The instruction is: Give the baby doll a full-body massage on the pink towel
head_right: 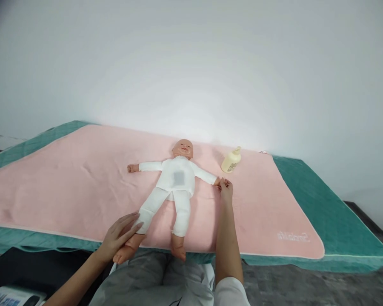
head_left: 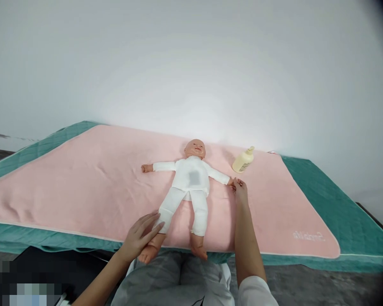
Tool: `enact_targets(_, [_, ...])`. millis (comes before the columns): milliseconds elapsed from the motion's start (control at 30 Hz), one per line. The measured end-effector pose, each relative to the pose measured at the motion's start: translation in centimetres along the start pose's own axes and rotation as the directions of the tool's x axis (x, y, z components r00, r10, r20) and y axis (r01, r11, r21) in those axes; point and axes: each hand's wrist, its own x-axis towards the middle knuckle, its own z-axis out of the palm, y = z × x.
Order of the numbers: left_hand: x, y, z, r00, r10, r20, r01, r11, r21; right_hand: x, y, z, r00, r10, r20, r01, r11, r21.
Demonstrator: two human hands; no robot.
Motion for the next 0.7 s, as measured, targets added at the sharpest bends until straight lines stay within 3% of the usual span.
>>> enact_targets(367, [-0.22,0.70,-0.41,0.989,-0.138,0.057,0.140,0.990,-0.029,0.16,0.34,-0.38,0.999,0.035,0.009,-0.036,0.997,0.067])
enact_targets(700, [-0.18,0.20,-0.82,0.998,-0.002,0.065,0.000,0.999,0.042,-0.09,0.26,-0.39,0.999,0.043,0.003,-0.044,0.995,0.090])
